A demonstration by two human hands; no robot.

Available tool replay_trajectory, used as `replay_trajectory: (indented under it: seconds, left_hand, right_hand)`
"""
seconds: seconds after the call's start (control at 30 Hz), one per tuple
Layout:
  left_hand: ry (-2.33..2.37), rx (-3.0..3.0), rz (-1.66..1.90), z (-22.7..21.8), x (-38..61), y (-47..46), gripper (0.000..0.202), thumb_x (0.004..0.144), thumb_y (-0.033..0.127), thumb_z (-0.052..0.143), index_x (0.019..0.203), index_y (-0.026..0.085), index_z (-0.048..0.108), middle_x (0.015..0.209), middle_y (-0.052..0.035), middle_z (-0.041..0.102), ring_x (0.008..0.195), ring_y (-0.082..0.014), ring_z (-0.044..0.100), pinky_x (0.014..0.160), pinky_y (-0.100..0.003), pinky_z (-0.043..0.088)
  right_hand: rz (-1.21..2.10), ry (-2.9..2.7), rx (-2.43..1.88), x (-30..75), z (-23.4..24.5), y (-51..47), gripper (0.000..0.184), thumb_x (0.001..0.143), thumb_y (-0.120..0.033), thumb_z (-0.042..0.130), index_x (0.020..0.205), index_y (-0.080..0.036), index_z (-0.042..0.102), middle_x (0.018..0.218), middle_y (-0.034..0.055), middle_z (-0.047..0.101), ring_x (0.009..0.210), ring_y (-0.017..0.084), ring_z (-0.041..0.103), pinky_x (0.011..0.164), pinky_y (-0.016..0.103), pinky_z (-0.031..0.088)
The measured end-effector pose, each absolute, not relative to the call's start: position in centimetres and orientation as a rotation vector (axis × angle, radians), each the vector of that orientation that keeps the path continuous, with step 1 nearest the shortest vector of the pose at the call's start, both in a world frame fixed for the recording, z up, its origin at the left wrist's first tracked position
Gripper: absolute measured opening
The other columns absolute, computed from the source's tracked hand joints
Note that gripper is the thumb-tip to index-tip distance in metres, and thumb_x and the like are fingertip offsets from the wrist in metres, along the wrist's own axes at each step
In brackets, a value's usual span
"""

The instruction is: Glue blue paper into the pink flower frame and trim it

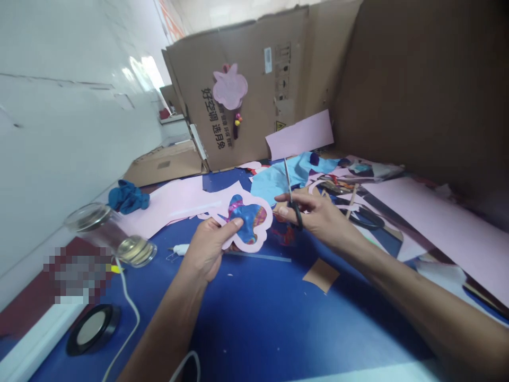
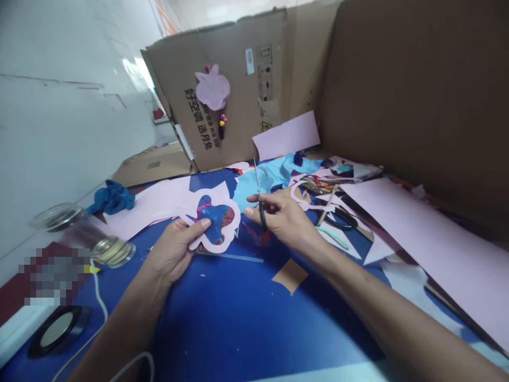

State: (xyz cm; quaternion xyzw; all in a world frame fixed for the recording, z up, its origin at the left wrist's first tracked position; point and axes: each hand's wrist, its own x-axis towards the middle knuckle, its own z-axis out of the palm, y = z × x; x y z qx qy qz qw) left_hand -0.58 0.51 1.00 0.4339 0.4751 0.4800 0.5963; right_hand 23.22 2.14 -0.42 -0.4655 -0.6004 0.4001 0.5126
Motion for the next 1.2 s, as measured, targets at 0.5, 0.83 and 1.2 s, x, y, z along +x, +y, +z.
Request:
replay_trajectory:
  seconds: [0.5, 0.83, 1.2]
  left_hand:
    - [1.040, 0.761, 1.473, 1.3, -1.4, 0.7, 0.040, 0.068, 0.040, 0.093, 0.094, 0.013, 0.079, 0.083, -0.0108, 0.082, 0.069, -0.0206, 0.075, 0.056, -0.025, 0.055]
    - [0.977, 0.650, 1.571, 1.8, -1.5, 0.7, 0.043, 0.069, 0.035, 0.093, 0.102, 0.013, 0.079, 0.096, -0.0120, 0.083, 0.079, -0.0225, 0.077, 0.063, -0.027, 0.060]
    - [0.888, 0.700, 1.599, 2.3, -1.0, 0.2, 0.039, 0.064, 0.025, 0.095, 0.098, 0.013, 0.078, 0.097, -0.0113, 0.083, 0.091, -0.0263, 0.079, 0.073, -0.030, 0.063]
  right_hand:
    - [1.247, -1.460, -1.140, 21.1, -1.9, 1.1, 0.050, 0.072, -0.051, 0.090, 0.106, -0.018, 0.075, 0.063, -0.0027, 0.060, 0.061, 0.017, 0.057, 0.059, 0.030, 0.044]
    - [1.329, -1.564, -1.096, 20.0, -3.7, 0.6, 0.042, 0.081, -0.056, 0.082, 0.107, -0.024, 0.074, 0.073, -0.0031, 0.055, 0.062, 0.014, 0.044, 0.059, 0.028, 0.033]
    - [1.401, -1.542, -1.042, 19.0, -2.8, -0.3, 0.052, 0.072, -0.058, 0.087, 0.109, -0.023, 0.079, 0.084, 0.0023, 0.065, 0.077, 0.021, 0.052, 0.067, 0.030, 0.039]
